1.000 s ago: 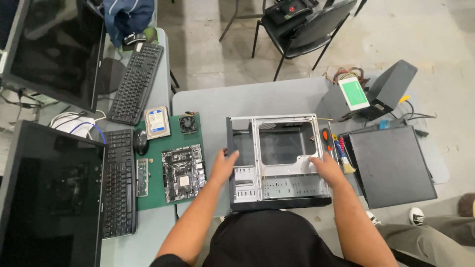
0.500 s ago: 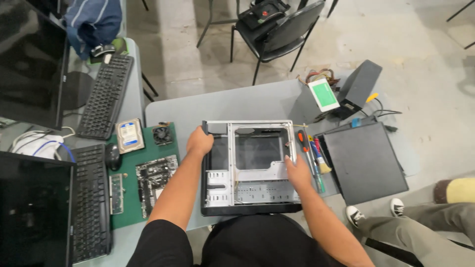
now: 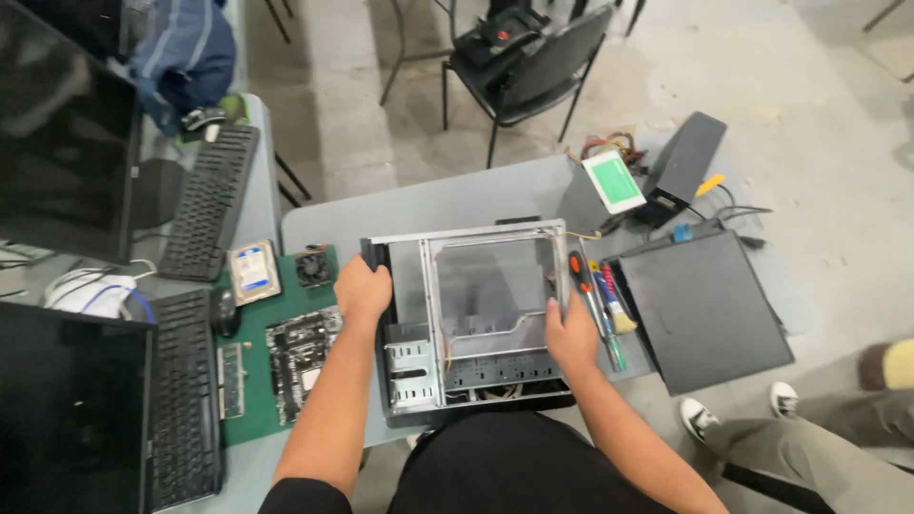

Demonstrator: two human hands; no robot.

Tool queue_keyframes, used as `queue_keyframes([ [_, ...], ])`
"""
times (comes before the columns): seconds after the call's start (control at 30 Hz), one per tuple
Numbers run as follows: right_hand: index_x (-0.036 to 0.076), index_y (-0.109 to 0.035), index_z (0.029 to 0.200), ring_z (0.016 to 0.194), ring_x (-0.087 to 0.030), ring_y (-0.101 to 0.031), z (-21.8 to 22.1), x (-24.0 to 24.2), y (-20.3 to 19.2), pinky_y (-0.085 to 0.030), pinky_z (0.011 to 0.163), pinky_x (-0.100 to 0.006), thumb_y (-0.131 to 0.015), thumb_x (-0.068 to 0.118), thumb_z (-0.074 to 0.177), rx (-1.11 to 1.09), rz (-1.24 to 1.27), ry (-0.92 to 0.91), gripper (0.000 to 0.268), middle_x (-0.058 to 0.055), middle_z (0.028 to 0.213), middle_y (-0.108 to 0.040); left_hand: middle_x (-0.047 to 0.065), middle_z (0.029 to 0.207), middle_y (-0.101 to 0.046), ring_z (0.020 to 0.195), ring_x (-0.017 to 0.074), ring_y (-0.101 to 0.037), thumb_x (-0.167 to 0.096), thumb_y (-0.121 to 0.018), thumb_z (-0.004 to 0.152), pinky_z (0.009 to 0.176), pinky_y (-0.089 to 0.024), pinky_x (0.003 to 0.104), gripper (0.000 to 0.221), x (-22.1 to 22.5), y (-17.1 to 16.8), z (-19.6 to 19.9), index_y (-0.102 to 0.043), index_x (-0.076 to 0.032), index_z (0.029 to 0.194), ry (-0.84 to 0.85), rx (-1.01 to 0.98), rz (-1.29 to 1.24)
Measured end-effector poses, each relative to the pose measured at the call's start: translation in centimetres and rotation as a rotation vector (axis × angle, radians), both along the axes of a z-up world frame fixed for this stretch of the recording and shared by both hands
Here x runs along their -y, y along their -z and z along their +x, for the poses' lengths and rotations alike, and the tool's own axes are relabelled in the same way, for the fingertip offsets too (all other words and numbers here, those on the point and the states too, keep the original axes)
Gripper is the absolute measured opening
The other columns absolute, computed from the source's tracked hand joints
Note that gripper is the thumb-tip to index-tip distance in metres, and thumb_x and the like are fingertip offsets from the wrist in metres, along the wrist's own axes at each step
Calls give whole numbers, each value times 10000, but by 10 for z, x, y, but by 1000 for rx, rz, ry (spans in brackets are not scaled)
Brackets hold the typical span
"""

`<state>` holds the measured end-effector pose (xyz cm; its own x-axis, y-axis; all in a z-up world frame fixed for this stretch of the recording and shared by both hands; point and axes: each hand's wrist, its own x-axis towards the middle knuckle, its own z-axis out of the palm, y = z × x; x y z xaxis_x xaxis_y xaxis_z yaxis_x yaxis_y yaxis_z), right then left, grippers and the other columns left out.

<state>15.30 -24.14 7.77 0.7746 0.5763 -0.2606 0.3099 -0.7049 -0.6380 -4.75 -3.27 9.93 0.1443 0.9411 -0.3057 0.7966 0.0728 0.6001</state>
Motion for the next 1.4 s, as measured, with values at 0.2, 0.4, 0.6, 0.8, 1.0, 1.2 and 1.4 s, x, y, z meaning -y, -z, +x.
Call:
queue_keyframes([
  [0.2,-55,-392,1298,1178,-376,-455,-10,-3,-21,-356,987,-472,-352,349,952,54,31,-25,533,-278,1250,-478,215,981,-629,965,336,-599,-119,-447,850,848,-478,463,291,24,-51,-8,-576,27,1067,-40,102,69],
  [0.4,-27,-424,1283,1120,-402,-487,-8,-9,-10,-381,944,-490,-405,318,938,120,144,-22,488,-272,1198,-517,256,1148,-553,1091,331,-539,-133,-454,850,936,-425,443,472,23,-33,-15,-419,98,1260,-129,102,121],
  [0.6,-35,-432,1276,1105,-415,-492,-9,-12,-20,-395,915,-502,-406,273,946,134,204,-36,453,-284,1180,-525,305,1164,-526,1107,383,-515,-106,-460,850,939,-419,470,476,32,-51,-10,-406,122,1264,-150,199,167],
  [0.8,17,-441,1301,1077,-368,-526,-3,-13,-12,-438,873,-467,-444,269,938,66,242,-24,442,-225,1162,-559,291,1019,-589,915,330,-619,-79,-461,858,735,-525,402,475,31,-44,-10,-391,125,1281,-194,251,252],
  [1.0,29,-468,1292,1027,-325,-568,-4,-7,-20,-478,821,-418,-458,277,940,-4,233,-8,430,-194,1133,-587,330,1026,-569,915,399,-609,-56,-451,860,686,-520,442,463,36,-36,-17,-386,153,1268,-205,322,266],
  [1.2,-3,-513,1204,870,-306,-630,14,10,14,-528,698,-392,-504,223,925,-61,261,-23,360,-209,1019,-616,146,536,-570,359,147,-506,-111,-475,844,322,-324,228,492,56,-24,-37,-422,68,1298,-73,235,278],
  [1.4,-61,-310,1292,1165,-439,-337,-13,45,14,-321,998,-491,-687,104,751,382,351,-57,680,-232,1188,-307,178,1389,-385,598,304,-635,-119,-525,813,503,-459,323,694,91,-16,-45,-246,-189,1444,35,251,503],
])
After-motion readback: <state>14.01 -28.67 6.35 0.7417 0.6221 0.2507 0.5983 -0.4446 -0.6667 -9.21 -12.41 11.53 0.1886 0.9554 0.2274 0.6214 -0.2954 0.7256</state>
